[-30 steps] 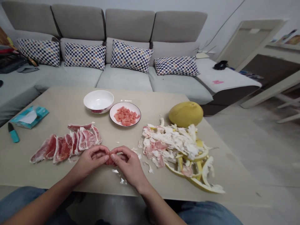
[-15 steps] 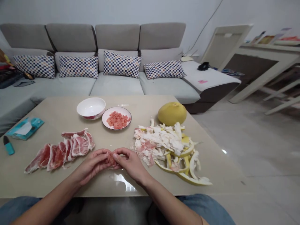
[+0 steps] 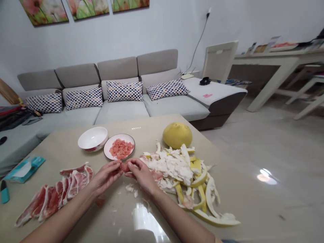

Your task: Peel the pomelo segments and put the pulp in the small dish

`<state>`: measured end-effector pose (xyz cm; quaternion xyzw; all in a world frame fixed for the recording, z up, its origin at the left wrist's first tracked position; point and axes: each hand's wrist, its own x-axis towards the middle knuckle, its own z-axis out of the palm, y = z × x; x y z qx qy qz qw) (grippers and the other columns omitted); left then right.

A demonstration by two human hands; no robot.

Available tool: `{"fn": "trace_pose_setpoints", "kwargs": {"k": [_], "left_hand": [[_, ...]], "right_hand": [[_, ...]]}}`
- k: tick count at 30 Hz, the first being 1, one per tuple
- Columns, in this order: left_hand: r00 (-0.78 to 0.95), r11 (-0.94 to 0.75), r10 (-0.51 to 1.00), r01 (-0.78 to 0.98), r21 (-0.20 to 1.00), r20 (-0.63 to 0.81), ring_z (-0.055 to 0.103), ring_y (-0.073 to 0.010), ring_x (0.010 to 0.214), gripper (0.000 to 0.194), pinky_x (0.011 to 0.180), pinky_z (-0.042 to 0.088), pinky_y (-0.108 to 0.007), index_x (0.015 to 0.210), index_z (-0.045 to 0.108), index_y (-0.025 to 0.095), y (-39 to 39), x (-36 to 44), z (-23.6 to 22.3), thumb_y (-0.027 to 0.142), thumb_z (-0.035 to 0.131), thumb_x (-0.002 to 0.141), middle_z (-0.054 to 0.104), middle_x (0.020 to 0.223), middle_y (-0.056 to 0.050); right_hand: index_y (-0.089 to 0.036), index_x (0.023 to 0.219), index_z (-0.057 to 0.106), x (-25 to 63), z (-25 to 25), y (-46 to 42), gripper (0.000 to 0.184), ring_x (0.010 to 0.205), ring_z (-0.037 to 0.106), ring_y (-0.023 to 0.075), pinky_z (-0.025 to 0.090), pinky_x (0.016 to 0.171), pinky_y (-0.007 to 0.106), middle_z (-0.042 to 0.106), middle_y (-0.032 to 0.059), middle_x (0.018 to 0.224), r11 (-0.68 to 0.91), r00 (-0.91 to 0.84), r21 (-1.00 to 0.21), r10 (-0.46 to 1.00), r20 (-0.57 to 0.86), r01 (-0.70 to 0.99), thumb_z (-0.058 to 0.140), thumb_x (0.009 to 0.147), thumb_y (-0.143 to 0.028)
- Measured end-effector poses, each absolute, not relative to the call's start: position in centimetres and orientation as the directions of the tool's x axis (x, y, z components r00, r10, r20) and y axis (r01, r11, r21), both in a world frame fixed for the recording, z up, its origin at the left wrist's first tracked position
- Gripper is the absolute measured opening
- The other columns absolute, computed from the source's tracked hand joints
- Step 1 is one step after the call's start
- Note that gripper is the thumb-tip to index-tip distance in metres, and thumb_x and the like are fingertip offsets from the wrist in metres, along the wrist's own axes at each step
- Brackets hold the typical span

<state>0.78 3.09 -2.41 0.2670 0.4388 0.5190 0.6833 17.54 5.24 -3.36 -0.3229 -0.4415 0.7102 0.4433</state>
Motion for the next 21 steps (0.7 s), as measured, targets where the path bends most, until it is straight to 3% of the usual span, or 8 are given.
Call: {"fn": "trace_pose_setpoints", "kwargs": {"k": [6, 8, 10, 13, 17, 21], "left_hand": [[-0.044, 0.282, 0.946, -0.373, 0.884, -0.321, 0.065, -0.0133, 0.084, 0.005, 0.087, 0.053, -0.027, 0.082, 0.065, 0.012, 8.5, -1.1, -2.5, 0.007, 0.062, 0.081, 0.068, 0.086, -0.006], [-0.098, 0.268, 0.947, -0.291, 0.919, -0.307, 0.064, -0.0156, 0.089, 0.009, 0.083, 0.054, -0.033, 0.094, 0.064, 0.012, 11.0, -1.7, -2.3, 0.015, 0.060, 0.085, 0.067, 0.098, -0.007], [-0.136, 0.263, 0.947, -0.191, 0.946, -0.291, 0.062, -0.0202, 0.096, 0.027, 0.081, 0.054, -0.040, 0.113, 0.058, 0.015, 13.2, -2.2, -2.1, 0.028, 0.057, 0.089, 0.061, 0.114, -0.009], [-0.169, 0.245, 0.955, -0.023, 0.969, -0.246, 0.061, -0.0225, 0.100, 0.034, 0.083, 0.053, -0.043, 0.120, 0.055, 0.016, 15.1, -2.5, -1.9, 0.032, 0.056, 0.090, 0.058, 0.120, -0.010], [-0.186, 0.127, 0.978, 0.187, 0.974, -0.091, 0.060, -0.0224, 0.102, 0.031, 0.085, 0.051, -0.044, 0.117, 0.057, 0.017, 14.8, -2.9, -1.7, 0.031, 0.056, 0.090, 0.058, 0.121, -0.009], [-0.157, 0.000, 0.986, 0.340, 0.940, 0.057, 0.061, -0.0224, 0.099, 0.014, 0.092, 0.046, -0.040, 0.093, 0.067, 0.016, 13.5, -3.5, -1.9, 0.019, 0.066, 0.079, 0.067, 0.105, -0.008]], "right_hand": [[-0.017, 0.090, 0.063, 17.3, -4.8, 6.0, 0.035, 0.080, 0.061, 0.0134, 0.053, 0.077, 0.029, 0.063, 0.0022, 0.084, -0.256, -0.425, -0.898, 0.901, -0.087, -0.358, 0.070, 0.077, -0.049], [-0.017, 0.087, 0.063, 17.4, -4.9, 6.0, 0.034, 0.078, 0.060, 0.0133, 0.052, 0.075, 0.027, 0.063, 0.0027, 0.084, -0.259, -0.430, -0.905, 0.898, -0.096, -0.338, 0.069, 0.077, -0.049], [-0.017, 0.085, 0.063, 17.7, -4.8, 6.1, 0.035, 0.079, 0.060, 0.0139, 0.051, 0.073, 0.027, 0.063, 0.0034, 0.084, -0.259, -0.426, -0.910, 0.899, -0.104, -0.324, 0.068, 0.077, -0.051], [-0.018, 0.086, 0.062, 18.1, -4.5, 6.3, 0.036, 0.081, 0.060, 0.0148, 0.051, 0.072, 0.027, 0.064, 0.0038, 0.085, -0.257, -0.404, -0.919, 0.907, -0.122, -0.298, 0.069, 0.076, -0.052], [-0.018, 0.088, 0.062, 18.6, -3.7, 6.5, 0.034, 0.083, 0.060, 0.0144, 0.049, 0.074, 0.026, 0.065, 0.0033, 0.087, -0.234, -0.384, -0.940, 0.915, -0.127, -0.248, 0.068, 0.077, -0.051], [-0.017, 0.084, 0.063, 18.6, -2.9, 6.4, 0.035, 0.080, 0.060, 0.0140, 0.048, 0.074, 0.027, 0.064, 0.0029, 0.084, -0.229, -0.377, -0.944, 0.917, -0.127, -0.238, 0.068, 0.076, -0.052]]}}
